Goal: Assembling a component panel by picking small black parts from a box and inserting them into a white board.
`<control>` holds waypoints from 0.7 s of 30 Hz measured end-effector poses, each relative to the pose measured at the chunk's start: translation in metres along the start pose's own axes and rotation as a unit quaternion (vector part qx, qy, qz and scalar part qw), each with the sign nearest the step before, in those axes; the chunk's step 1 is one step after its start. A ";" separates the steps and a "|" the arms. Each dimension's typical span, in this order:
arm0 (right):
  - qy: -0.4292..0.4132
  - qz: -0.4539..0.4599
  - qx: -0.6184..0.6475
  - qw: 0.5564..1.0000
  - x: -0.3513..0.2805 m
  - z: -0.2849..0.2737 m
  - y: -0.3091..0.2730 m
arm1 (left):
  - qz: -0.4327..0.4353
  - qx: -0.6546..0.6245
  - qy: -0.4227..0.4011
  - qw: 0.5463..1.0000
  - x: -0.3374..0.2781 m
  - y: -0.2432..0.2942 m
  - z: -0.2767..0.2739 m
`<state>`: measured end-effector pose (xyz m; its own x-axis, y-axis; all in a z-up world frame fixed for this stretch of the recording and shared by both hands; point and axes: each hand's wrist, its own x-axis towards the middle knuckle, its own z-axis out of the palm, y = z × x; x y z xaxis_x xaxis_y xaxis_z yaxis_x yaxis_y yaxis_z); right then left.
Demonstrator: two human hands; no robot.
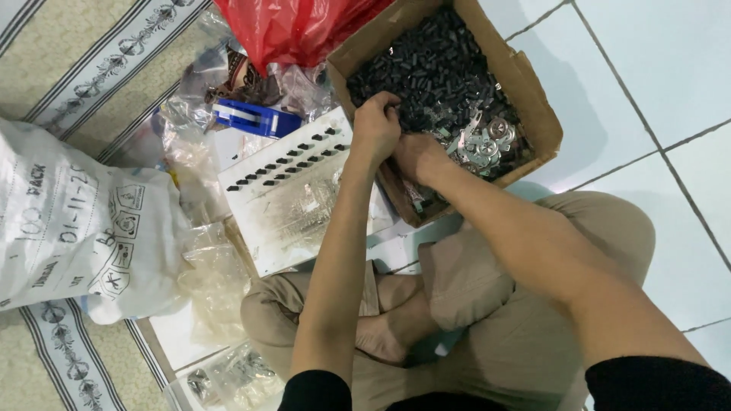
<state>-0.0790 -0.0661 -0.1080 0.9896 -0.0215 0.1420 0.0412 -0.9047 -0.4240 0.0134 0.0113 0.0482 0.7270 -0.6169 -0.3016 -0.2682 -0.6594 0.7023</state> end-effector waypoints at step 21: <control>-0.142 0.093 -0.035 0.985 0.012 -0.045 -0.033 | -0.026 -0.001 -0.007 1.000 0.001 0.003 -0.005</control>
<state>-0.0749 -0.0556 -0.0515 0.9781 -0.0775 -0.1930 -0.1433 -0.9237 -0.3554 0.0163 0.0103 0.0531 0.7311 -0.5880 -0.3461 -0.2300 -0.6899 0.6864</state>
